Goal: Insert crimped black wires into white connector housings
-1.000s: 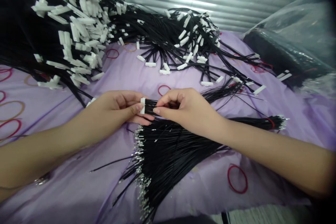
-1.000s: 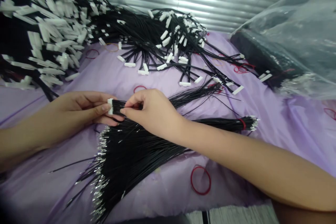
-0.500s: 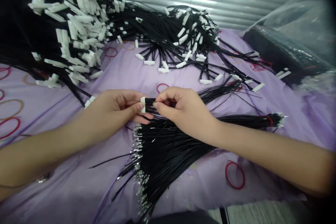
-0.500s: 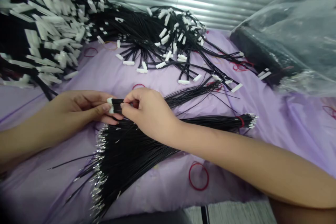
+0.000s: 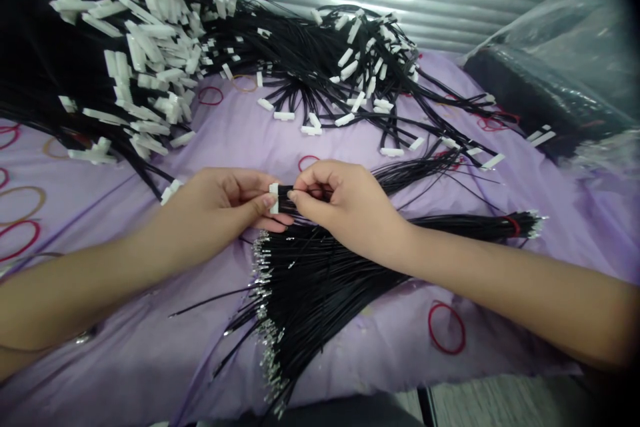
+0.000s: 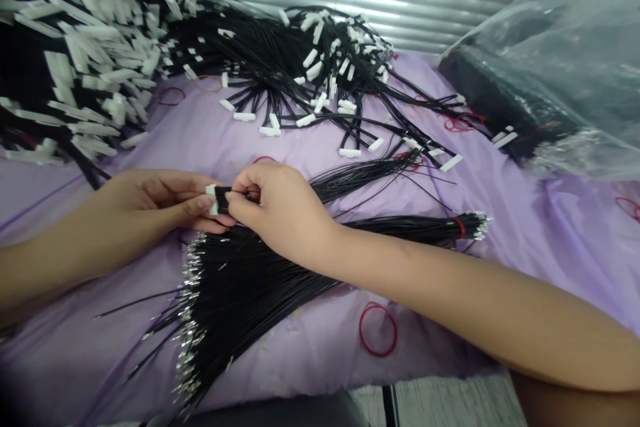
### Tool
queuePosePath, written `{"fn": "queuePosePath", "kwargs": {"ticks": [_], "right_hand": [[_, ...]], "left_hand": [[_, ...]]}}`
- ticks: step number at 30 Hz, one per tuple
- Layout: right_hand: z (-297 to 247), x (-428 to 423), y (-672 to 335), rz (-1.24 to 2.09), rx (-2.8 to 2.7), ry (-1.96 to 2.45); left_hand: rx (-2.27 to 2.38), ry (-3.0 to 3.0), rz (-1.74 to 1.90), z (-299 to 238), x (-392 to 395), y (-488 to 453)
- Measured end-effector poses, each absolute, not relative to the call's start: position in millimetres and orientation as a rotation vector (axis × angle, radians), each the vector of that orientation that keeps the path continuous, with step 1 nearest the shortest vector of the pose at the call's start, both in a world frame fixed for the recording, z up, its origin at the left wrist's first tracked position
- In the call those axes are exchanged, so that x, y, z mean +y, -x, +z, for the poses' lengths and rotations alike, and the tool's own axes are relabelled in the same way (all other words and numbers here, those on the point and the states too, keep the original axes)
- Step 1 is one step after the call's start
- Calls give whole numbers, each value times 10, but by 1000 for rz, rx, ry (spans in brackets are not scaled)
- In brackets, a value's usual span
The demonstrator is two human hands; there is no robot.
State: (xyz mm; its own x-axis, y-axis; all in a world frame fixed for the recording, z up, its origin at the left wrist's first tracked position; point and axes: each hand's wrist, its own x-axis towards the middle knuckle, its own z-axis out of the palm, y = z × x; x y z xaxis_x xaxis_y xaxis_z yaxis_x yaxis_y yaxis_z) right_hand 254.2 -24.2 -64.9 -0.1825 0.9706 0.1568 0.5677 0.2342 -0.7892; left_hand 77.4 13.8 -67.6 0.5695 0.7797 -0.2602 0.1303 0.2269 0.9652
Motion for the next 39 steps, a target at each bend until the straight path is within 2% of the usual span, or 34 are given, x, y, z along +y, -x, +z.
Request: {"fn": "queuePosePath", "kwargs": {"ticks": [12,19,23,28,31,36,39], "right_hand": [[-666,-242,-2556,513,-2035,1303],[-343,-327,-2714,-34,-2352,1150],[-262,-335,-2749,-106,-2647,1059],[-447,-287,-2750,-121,-2729,1030],[-479,-277,-2735,-20,-2693,1042],[-248,-308,-2745,529,-2327,1116],[-104,-296,-2803,701,-2080,1164]], "left_hand": [[868,-1285,518,-681,159,-776],[811,-1014,738,-729,228,-704],[787,-914,804,-729,248,-704],[796,-886,798,-727,243,-720],[803,-896,778,-730,246,-716],[819,-892,736,-729,262,-719],[839,-872,760,-729,271,-726]]}}
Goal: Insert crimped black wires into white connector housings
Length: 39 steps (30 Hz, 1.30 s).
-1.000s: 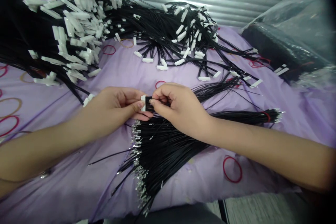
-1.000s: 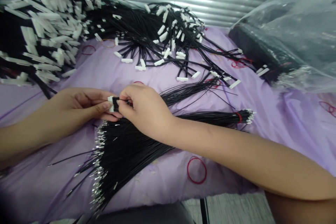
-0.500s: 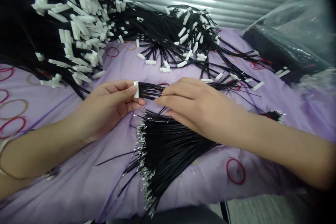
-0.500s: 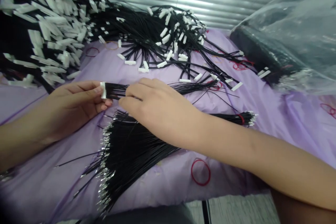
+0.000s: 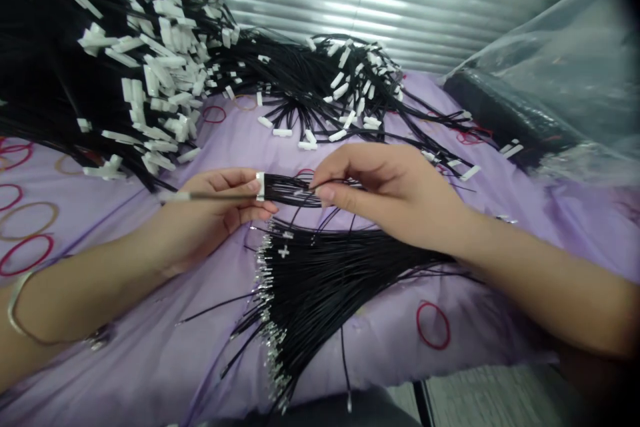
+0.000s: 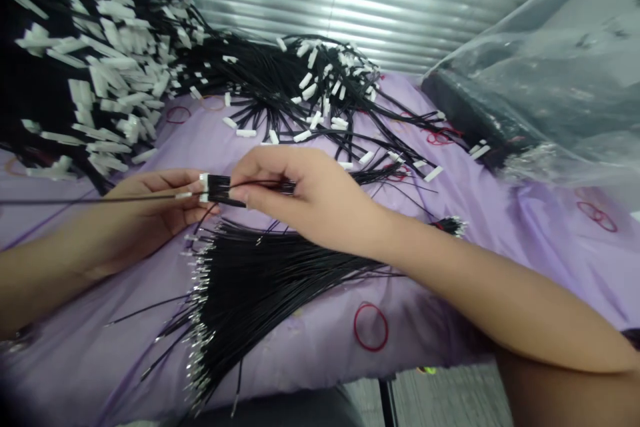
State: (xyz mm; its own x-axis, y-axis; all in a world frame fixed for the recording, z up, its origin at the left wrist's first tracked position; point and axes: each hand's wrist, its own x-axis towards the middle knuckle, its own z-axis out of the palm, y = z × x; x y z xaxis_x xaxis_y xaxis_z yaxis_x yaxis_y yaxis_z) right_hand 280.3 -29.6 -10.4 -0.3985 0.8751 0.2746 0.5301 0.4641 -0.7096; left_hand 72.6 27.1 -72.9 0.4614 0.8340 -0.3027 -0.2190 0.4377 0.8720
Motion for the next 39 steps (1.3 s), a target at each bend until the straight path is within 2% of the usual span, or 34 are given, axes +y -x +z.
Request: {"fn": "queuePosePath", "kwargs": {"ticks": [3,6,11,14,19,21,24,30,35,39], "right_hand": [[-15,-272,-2870,711,-2108,1089],[39,-281,-2903,628,-2434,1072],[27,-341,-2905,412,-2838,986],[-114,-336,-2891,243,-2925,909],[-324,-269,-2833,-86,-2929,1051],[-299,-235,-2839,-34,-2912,1060],[-182,-192,-2892,298,-2792,973],[-11,-126,-2992,950,-2088,900],[40,-109,-2989,929,-1776,859],[171,-140,-2943,836,-2160,982]], "left_hand": [[882,-856,773,-713,271,-728],[888,-842,765,-690,268,-723],[863,-791,807,-693,283,-713],[856,-786,804,-704,294,-715],[845,-796,810,-710,288,-720],[843,-792,807,-712,284,-717],[835,-794,799,-713,285,-714],[842,-807,773,-684,280,-711],[790,-819,756,-649,245,-688],[792,-825,733,-630,234,-691]]}}
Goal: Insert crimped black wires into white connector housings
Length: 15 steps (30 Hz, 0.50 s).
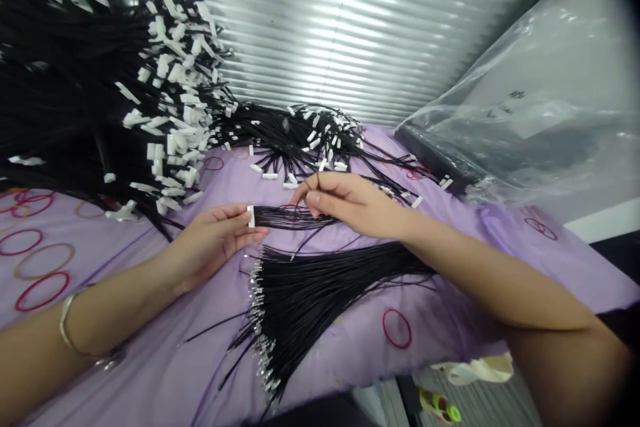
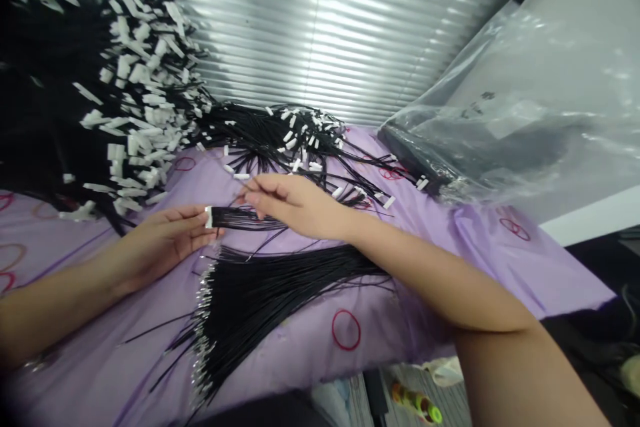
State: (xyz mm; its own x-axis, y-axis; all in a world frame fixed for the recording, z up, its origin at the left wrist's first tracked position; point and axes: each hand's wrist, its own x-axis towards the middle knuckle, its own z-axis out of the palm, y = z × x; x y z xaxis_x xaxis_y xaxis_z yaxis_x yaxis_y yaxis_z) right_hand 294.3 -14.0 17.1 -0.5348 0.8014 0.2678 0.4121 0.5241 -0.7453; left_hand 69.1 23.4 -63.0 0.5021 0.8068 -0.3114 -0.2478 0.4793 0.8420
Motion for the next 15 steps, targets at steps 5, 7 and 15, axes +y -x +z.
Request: {"fn": "queuePosePath", "kwargs": {"ticks": [5,7,15], "right_hand": [[432,-29,-2866,476,-2295,1068],[488,18,-2783,471,-2420,1090],[1021,-30,-2504,315,-2216,978]], "left_hand": [[802,-812,743,-613,235,-704],[788,-816,741,-607,233,-702],[716,-844,743,-673,238,-661]]}}
